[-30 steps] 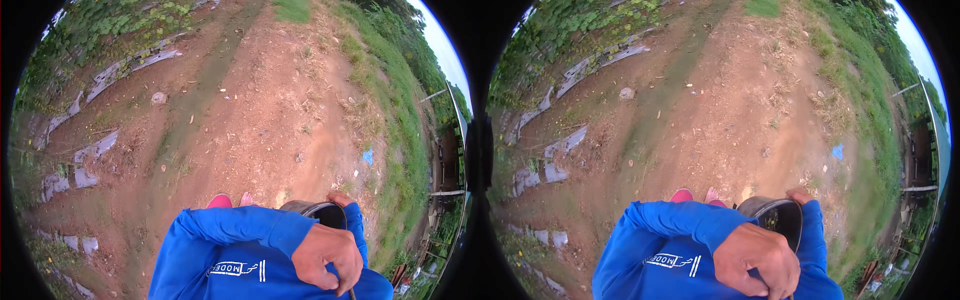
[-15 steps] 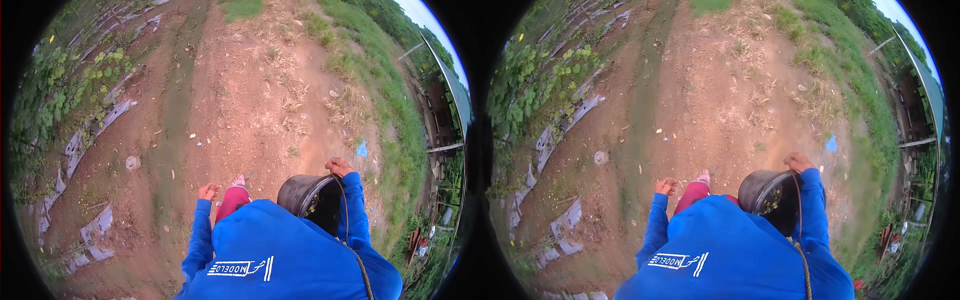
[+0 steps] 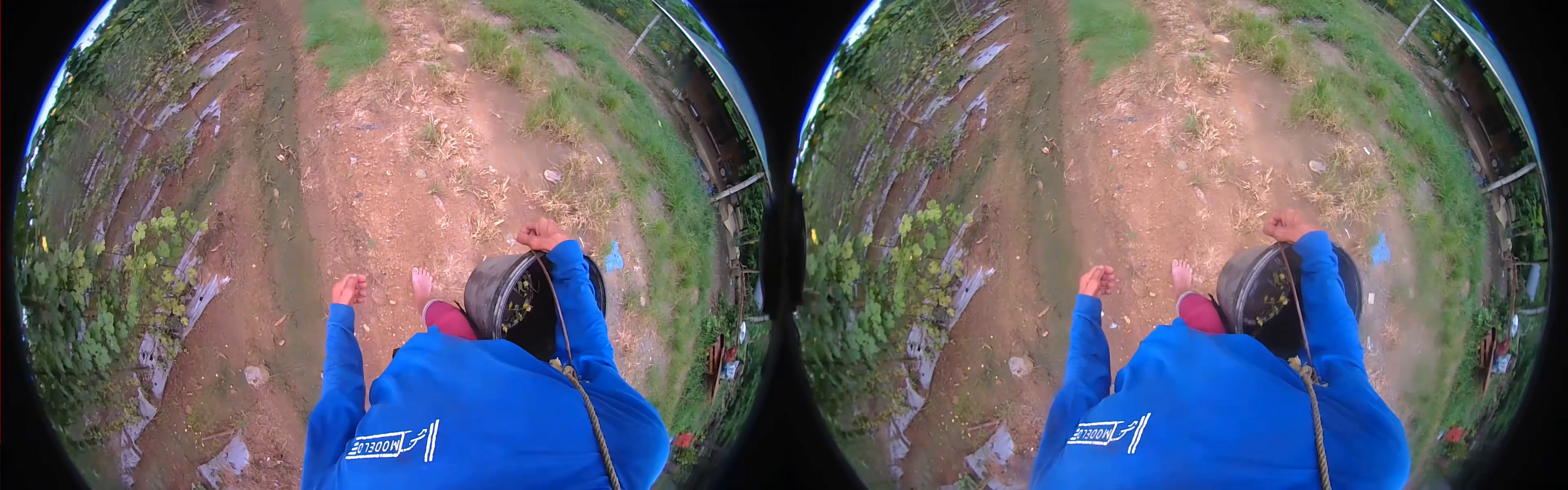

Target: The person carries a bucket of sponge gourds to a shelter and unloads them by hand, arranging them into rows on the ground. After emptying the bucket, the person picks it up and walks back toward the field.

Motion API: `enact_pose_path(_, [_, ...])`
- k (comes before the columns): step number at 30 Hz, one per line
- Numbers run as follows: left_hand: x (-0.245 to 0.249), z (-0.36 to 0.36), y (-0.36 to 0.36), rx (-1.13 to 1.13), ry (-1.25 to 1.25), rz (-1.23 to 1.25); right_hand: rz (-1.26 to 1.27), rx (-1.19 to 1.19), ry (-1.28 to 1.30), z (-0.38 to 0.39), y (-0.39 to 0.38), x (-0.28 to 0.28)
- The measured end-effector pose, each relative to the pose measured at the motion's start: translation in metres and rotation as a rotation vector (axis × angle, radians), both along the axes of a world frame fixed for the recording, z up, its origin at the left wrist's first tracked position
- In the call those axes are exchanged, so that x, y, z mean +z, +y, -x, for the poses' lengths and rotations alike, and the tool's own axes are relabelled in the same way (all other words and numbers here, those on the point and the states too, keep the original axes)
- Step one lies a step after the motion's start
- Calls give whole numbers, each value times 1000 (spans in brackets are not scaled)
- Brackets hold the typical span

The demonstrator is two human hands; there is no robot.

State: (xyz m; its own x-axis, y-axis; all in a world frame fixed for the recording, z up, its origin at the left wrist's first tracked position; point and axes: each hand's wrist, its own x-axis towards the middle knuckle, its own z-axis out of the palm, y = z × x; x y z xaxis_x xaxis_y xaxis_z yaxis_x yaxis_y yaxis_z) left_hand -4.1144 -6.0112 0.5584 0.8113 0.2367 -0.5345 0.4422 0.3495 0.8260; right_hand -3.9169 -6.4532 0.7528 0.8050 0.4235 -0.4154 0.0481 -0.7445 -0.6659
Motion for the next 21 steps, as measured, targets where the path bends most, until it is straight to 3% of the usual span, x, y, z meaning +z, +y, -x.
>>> enact_pose_path(3, [-106,5,55,280,290,122,-9,-16,-130,-99,28,-8])
enact_pose_path(5, [-125,28,66,419,544,114,-258,50,163,-159,52,-16])
enact_pose_path(6, [-140,39,81,357,709,189,-250,61,161,-185,67,-15])
enact_pose_path(7, [-134,56,73,482,605,174,-236,172,267,-210,82,-13])
enact_pose_path(9, [-154,72,75,539,632,215,-125,326,461,-254,116,-2])
enact_pose_path(11, [-164,73,70,641,643,227,-67,381,492,-296,145,7])
enact_pose_path(15, [-186,1,83,611,720,324,40,447,584,-398,182,4])
enact_pose_path(17, [-201,-51,109,569,727,355,87,366,598,-464,183,-8])
enact_pose_path(19, [-209,-114,142,511,722,379,34,96,598,-514,183,7])
enact_pose_path(21, [-214,-176,184,459,693,387,-162,-298,386,-540,187,36])
